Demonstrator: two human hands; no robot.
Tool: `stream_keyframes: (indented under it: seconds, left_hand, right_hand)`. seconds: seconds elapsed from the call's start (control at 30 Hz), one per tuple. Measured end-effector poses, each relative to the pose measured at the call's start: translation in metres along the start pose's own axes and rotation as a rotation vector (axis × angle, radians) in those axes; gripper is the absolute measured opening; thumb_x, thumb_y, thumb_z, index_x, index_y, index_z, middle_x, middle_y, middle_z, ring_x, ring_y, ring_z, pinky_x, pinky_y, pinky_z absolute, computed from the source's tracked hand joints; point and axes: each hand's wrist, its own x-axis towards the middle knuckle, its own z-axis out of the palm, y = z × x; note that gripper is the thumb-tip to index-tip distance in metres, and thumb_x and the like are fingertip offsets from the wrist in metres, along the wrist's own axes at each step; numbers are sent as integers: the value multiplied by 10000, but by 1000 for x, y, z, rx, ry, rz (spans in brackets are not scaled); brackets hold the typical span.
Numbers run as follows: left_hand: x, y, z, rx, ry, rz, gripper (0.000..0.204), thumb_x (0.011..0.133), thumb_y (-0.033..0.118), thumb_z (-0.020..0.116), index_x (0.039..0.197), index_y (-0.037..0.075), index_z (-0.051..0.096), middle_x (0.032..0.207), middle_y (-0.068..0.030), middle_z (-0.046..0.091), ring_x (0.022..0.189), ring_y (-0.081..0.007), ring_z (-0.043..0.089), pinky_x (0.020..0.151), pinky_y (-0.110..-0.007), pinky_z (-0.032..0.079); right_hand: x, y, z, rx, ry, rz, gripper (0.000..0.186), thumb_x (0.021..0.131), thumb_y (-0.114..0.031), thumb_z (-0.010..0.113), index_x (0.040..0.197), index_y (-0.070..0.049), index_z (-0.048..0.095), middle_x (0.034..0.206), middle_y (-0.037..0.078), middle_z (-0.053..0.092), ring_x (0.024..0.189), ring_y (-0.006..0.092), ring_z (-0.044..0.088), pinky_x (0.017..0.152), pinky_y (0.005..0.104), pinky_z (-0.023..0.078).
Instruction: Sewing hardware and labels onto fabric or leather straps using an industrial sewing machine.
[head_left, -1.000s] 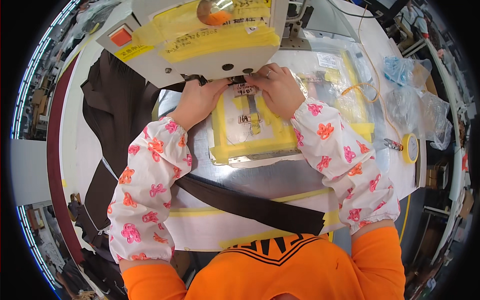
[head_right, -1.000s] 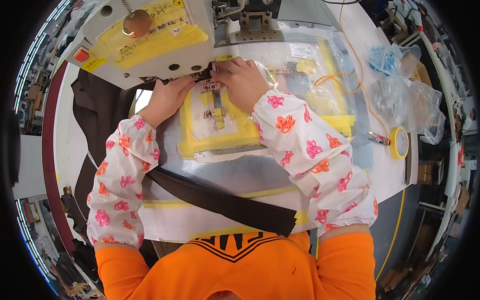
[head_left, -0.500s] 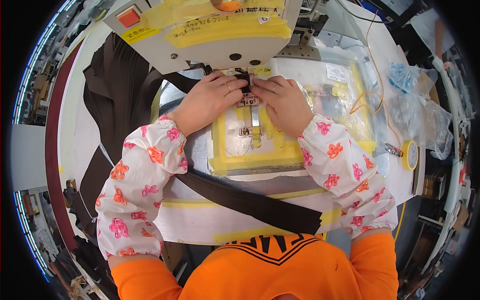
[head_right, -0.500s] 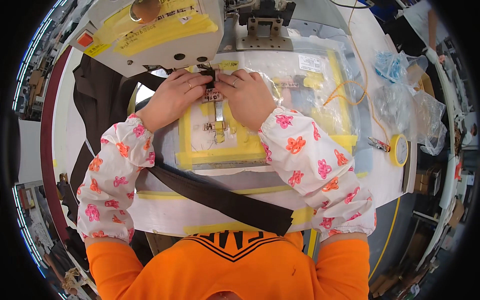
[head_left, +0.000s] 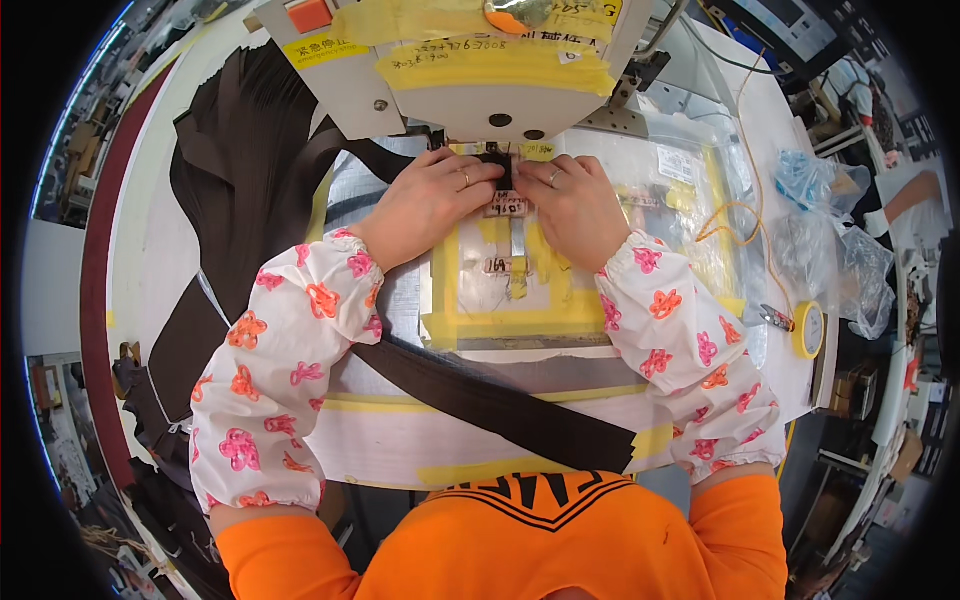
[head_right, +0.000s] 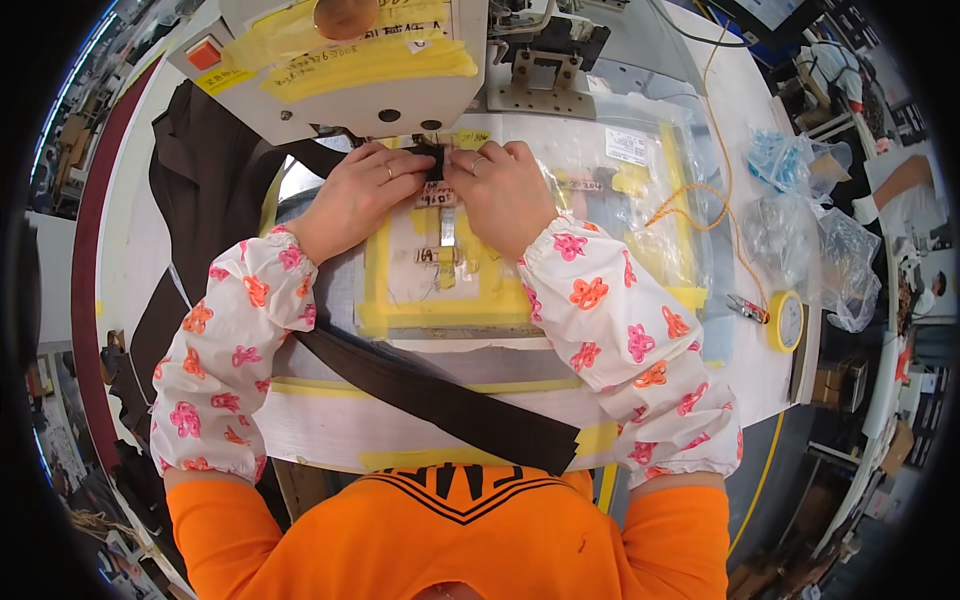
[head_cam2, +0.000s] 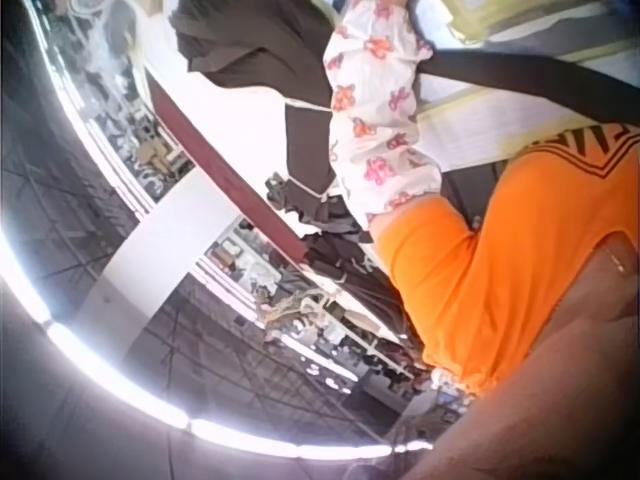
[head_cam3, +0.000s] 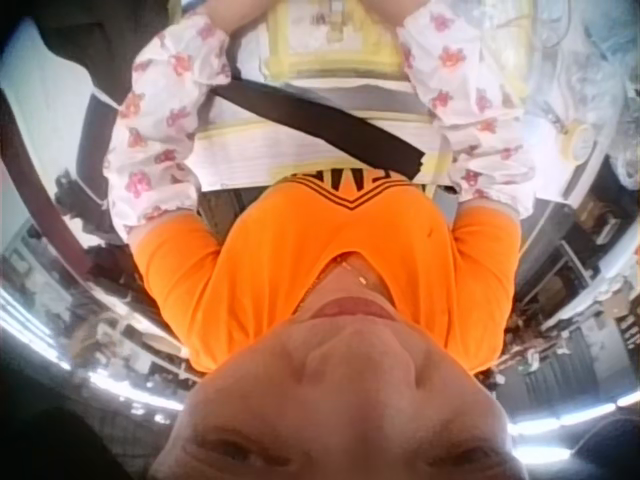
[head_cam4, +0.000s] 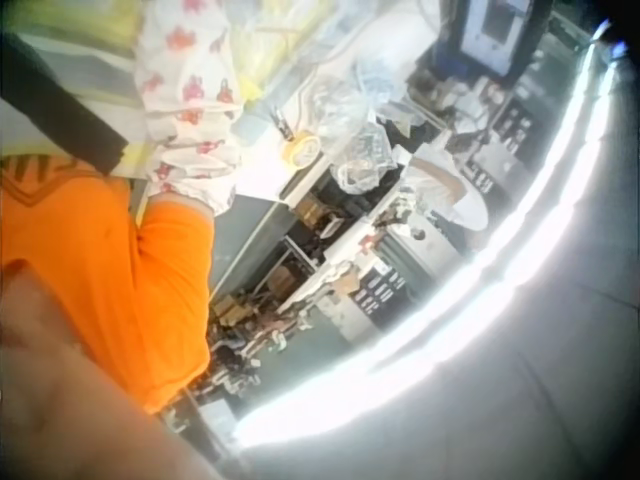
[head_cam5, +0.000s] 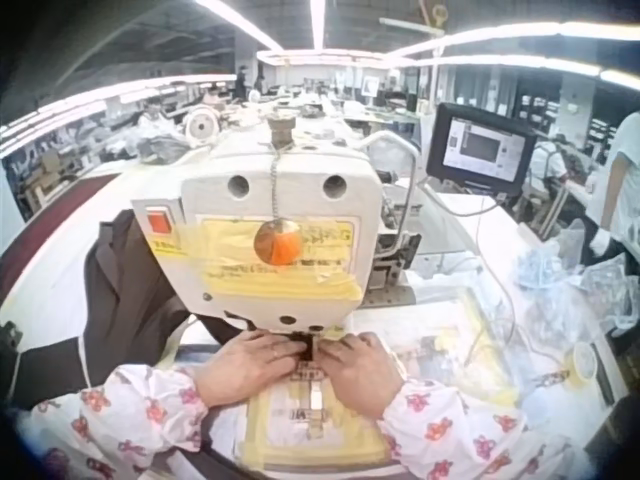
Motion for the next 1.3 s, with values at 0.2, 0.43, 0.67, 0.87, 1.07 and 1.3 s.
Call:
stream_keyframes:
  seconds: [0.2,0.43,0.67,0.87,1.07,1.3]
  left_hand:
    - [-3,-10,2,50,-11,-113,201,764,105,604,963,110,621,1043,-19,625,950,-206,595,761,-355,469]
    - [-2,-24,3,45,-55,-175,269,770,89,590,1030,144,629,1030,-34,639,886,-247,614,742,-364,475]
    - [-6,-27,7,25,58,-192,231,814,161,560,1029,112,627,843,-104,642,737,-313,597,710,-394,466]
    - [-5,-32,-6,11,-114,-280,293,841,226,563,1103,99,598,680,-176,595,689,-342,585,675,-417,470]
    - [1,-7,-20,171,-261,-16,383,785,78,535,1164,24,536,958,-173,613,864,-312,608,770,-382,497]
    - [-1,-2,-12,359,-136,-153,238,757,104,535,993,73,530,819,-78,585,795,-232,628,660,-342,506]
  right_hand:
    - [8,9,8,34,30,20,229,753,-78,550,947,-119,666,1111,-21,621,960,162,536,842,331,384]
    - [18,14,9,87,-35,102,371,758,-23,505,1088,-116,647,1143,20,618,1053,215,515,869,353,386]
    - [13,13,16,139,4,150,404,760,-19,489,1125,-122,628,1181,14,600,1065,224,510,866,369,400]
    - [9,17,19,182,40,149,396,750,-21,482,1108,-102,631,1184,26,597,1050,257,514,866,392,423]
    - [-1,11,0,343,-18,178,255,750,-48,504,940,-60,674,1055,40,645,925,268,542,806,370,448]
    - [-1,-1,13,405,207,198,208,753,-26,529,907,-40,669,997,58,649,893,277,546,794,369,456]
